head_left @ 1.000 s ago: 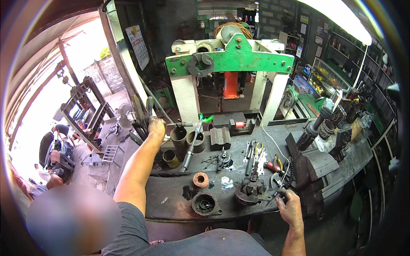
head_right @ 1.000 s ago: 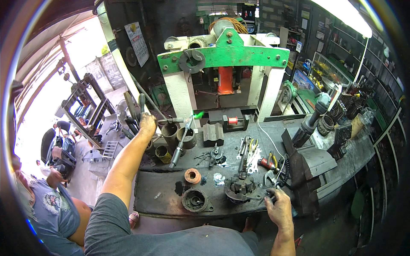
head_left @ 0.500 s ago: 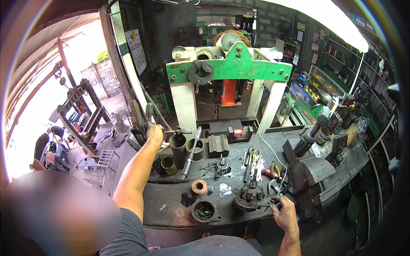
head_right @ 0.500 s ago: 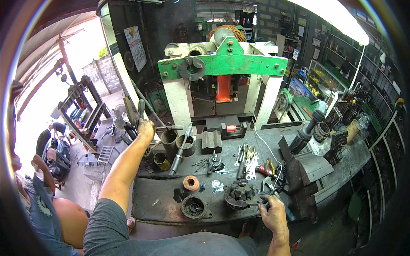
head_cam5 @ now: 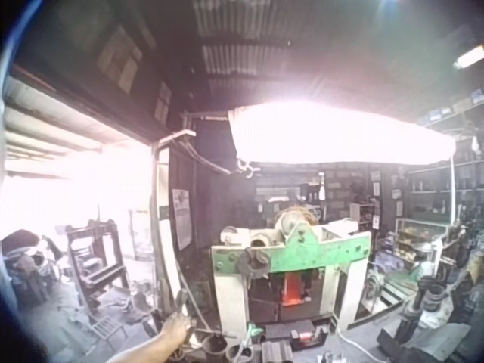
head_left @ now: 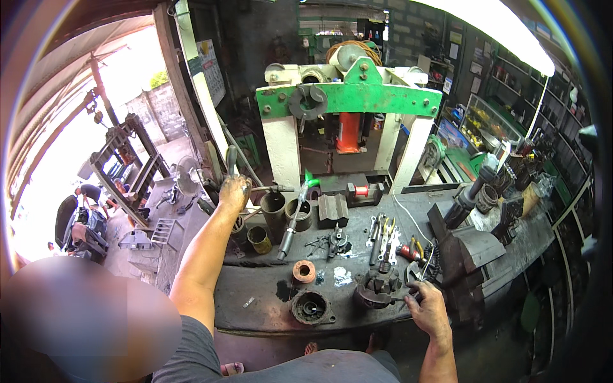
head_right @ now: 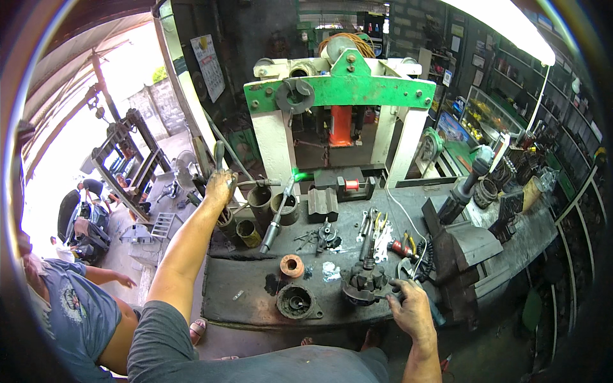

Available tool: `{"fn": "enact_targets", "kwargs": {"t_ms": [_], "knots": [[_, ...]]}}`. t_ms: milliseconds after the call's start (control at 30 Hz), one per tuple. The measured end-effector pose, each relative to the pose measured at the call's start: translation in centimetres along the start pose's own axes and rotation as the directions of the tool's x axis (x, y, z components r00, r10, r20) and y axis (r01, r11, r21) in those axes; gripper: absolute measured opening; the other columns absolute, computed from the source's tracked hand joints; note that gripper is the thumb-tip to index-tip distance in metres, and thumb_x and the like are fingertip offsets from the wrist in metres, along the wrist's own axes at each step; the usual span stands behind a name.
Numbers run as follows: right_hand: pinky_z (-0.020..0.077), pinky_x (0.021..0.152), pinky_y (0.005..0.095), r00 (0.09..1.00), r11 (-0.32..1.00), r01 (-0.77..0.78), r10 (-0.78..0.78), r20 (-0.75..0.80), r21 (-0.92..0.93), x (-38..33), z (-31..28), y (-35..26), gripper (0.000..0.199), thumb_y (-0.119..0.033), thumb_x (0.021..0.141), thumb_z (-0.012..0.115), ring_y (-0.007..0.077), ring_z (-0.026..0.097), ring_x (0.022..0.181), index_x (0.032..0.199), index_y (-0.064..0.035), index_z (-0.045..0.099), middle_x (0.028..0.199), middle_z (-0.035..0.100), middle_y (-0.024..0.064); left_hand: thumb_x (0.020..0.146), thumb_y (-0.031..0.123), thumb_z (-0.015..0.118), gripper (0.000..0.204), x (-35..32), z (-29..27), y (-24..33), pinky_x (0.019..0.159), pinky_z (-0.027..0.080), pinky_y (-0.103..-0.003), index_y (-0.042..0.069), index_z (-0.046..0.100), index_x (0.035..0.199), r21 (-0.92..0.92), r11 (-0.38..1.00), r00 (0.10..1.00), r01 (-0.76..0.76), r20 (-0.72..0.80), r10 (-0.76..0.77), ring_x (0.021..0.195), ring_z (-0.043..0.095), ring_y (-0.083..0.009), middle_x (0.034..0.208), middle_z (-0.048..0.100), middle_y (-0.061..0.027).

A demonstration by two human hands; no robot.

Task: The person assembles a mechanical component on a workbench, using a screwdriver to tighten a bolt and inserting a cylindrical metal part into a housing. The person repeatedly adjusts and repositions the assembly while another person stands nearby.

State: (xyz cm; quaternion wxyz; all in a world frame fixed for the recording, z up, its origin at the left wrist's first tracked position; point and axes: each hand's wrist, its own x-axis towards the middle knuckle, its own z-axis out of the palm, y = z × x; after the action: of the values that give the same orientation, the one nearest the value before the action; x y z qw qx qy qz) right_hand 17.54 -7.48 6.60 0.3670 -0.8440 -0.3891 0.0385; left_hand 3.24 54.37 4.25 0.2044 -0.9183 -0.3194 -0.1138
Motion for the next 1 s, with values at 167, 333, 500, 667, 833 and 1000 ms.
{"fn": "enact_targets", "kwargs": {"t_ms": [167,333,500,667,833,1000], "knots": [[0.0593,0.083,0.0435,0.998,0.999,-0.054,0.054,0.037,0.0,-1.9,-0.6,-0.4,0.034,-0.004,0.088,0.085,0.0366,0.074,0.093,0.121,0.0008,0.075,0.105,0.075,0.0197,0.099,0.019,0.064,0.023,0.7,2.3,-0.6,0.101,0.055,-0.044,0.009,0.083,0.108,0.122,0.989,0.994,-0.084,0.085,0.074,0.115,0.074,-0.0294,0.113,0.082,-0.0137],[0.0601,0.085,0.0436,0.992,0.992,-0.124,0.124,0.013,-0.024,-4.2,-1.0,0.3,0.036,-0.004,0.088,0.085,0.0378,0.075,0.097,0.122,0.0016,0.075,0.107,0.076,0.021,0.098,0.021,0.066,0.022,1.8,3.9,-0.6,0.1,0.053,-0.048,0.013,0.086,0.098,0.259,0.953,0.976,-0.155,0.189,0.107,0.11,0.078,-0.0295,0.104,0.084,-0.0103],[0.0606,0.087,0.0441,0.985,0.985,-0.173,0.173,-0.004,-0.027,-5.8,-1.5,0.7,0.035,-0.004,0.088,0.085,0.0388,0.076,0.1,0.121,0.0018,0.076,0.108,0.076,0.0216,0.098,0.021,0.065,0.022,2.0,4.9,-0.9,0.099,0.054,-0.046,0.016,0.087,0.097,0.266,0.952,0.977,-0.149,0.189,0.101,0.108,0.078,-0.029,0.102,0.085,-0.009],[0.0606,0.087,0.0449,0.976,0.975,-0.22,0.219,-0.008,-0.038,-6.2,-1.9,0.8,0.035,-0.005,0.088,0.085,0.0391,0.076,0.098,0.121,0.0021,0.076,0.108,0.076,0.0218,0.099,0.022,0.065,0.022,2.3,5.2,-0.9,0.097,0.055,-0.045,0.014,0.086,0.101,0.299,0.941,0.975,-0.16,0.196,0.104,0.108,0.078,-0.0274,0.103,0.084,-0.0083],[0.0605,0.087,0.0454,0.98,0.98,-0.197,0.197,-0.007,-0.04,-6.0,-2.1,0.6,0.035,-0.007,0.088,0.085,0.0398,0.076,0.098,0.121,0.0021,0.076,0.108,0.076,0.022,0.1,0.022,0.064,0.023,2.4,5.2,-1.0,0.097,0.055,-0.045,0.014,0.086,0.102,0.272,0.954,0.984,-0.124,0.16,0.082,0.109,0.078,-0.0272,0.106,0.085,-0.0078],[0.0608,0.088,0.0452,0.985,0.983,-0.174,0.174,-0.002,-0.052,-5.9,-2.0,0.5,0.037,-0.006,0.087,0.086,0.0391,0.076,0.099,0.122,0.0019,0.075,0.108,0.076,0.0219,0.1,0.022,0.064,0.024,2.4,5.4,-1.0,0.099,0.054,-0.044,0.014,0.086,0.103,0.271,0.954,0.978,-0.125,0.196,0.073,0.111,0.077,-0.0278,0.106,0.085,-0.0082]]}}
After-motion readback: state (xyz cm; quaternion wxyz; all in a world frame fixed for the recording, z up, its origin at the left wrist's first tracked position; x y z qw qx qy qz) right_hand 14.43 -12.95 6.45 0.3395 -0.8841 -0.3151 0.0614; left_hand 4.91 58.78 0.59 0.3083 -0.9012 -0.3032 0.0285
